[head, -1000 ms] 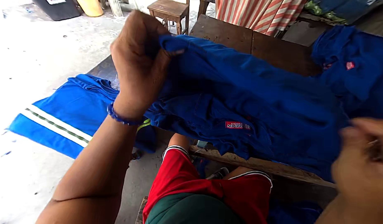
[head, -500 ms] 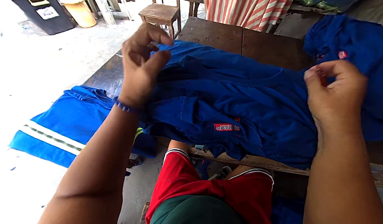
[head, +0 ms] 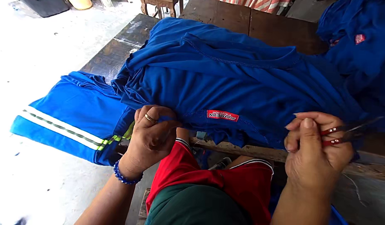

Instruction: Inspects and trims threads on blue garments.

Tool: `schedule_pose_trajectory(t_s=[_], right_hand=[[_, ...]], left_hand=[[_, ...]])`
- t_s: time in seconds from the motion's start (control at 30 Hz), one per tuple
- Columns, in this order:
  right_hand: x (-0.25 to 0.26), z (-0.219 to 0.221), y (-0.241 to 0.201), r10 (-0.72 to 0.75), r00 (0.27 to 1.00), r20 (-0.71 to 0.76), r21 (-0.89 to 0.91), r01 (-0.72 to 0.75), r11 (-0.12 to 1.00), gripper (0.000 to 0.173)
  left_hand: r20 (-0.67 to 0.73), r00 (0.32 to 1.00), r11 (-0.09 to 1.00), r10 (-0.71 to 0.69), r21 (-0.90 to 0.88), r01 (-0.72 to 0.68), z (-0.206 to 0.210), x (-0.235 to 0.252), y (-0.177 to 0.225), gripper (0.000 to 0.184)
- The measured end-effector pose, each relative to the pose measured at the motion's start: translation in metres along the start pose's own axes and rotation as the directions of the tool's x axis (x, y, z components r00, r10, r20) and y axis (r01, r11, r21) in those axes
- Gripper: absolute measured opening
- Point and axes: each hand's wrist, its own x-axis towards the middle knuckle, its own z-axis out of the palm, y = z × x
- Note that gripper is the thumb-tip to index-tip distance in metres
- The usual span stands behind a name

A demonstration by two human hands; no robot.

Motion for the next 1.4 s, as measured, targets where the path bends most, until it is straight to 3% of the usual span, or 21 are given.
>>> schedule_pose_trajectory(t_s=[0.13, 0.27, 0.43, 0.57, 0.87, 1.2, 1.4], right_hand=[[0.001, 0.003, -0.003, 0.039, 0.998, -0.056, 0.045, -0.037, 0.998, 0.014], [0.003, 0.001, -0.005, 0.078, 0.995, -0.056, 0.082, -0.073, 0.994, 0.011], [0.000, -0.007, -0.010, 0.036, 0.993, 0.117, 0.045, -0.041, 0.998, 0.016], [-0.006, -0.009, -0.016, 0.032, 0.975, 0.221, 0.034, -0.041, 0.999, 0.023], [-0.019, -0.007, -0.003, -0.017, 0.987, 0.161, -0.057, 0.026, 0.998, 0.013], [-0.020, -0.001, -0.002, -0.091, 0.977, 0.191, -0.195, 0.128, 0.972, 0.019], [-0.022, 0.009, -0.019, -0.119, 0.924, 0.362, -0.370, 0.260, 0.892, 0.029]], left_hand=[[-0.153, 0.987, 0.998, 0.047, -0.027, -0.052, 0.011, 0.020, 0.041, 0.012], [-0.172, 0.976, 0.982, 0.131, -0.115, -0.152, 0.046, 0.044, 0.067, 0.010], [-0.192, 0.981, 0.997, 0.039, -0.063, -0.052, 0.095, 0.054, 0.067, 0.031], [-0.245, 0.969, 0.995, 0.030, -0.083, -0.052, 0.113, 0.050, 0.067, 0.011], [-0.170, 0.981, 0.858, -0.088, -0.513, -0.012, 0.084, 0.034, 0.062, 0.008], [-0.293, 0.941, 0.905, -0.169, -0.423, 0.031, 0.078, 0.013, 0.055, 0.014], [-0.305, 0.939, 0.894, -0.162, -0.448, 0.009, 0.078, 0.017, 0.062, 0.017]])
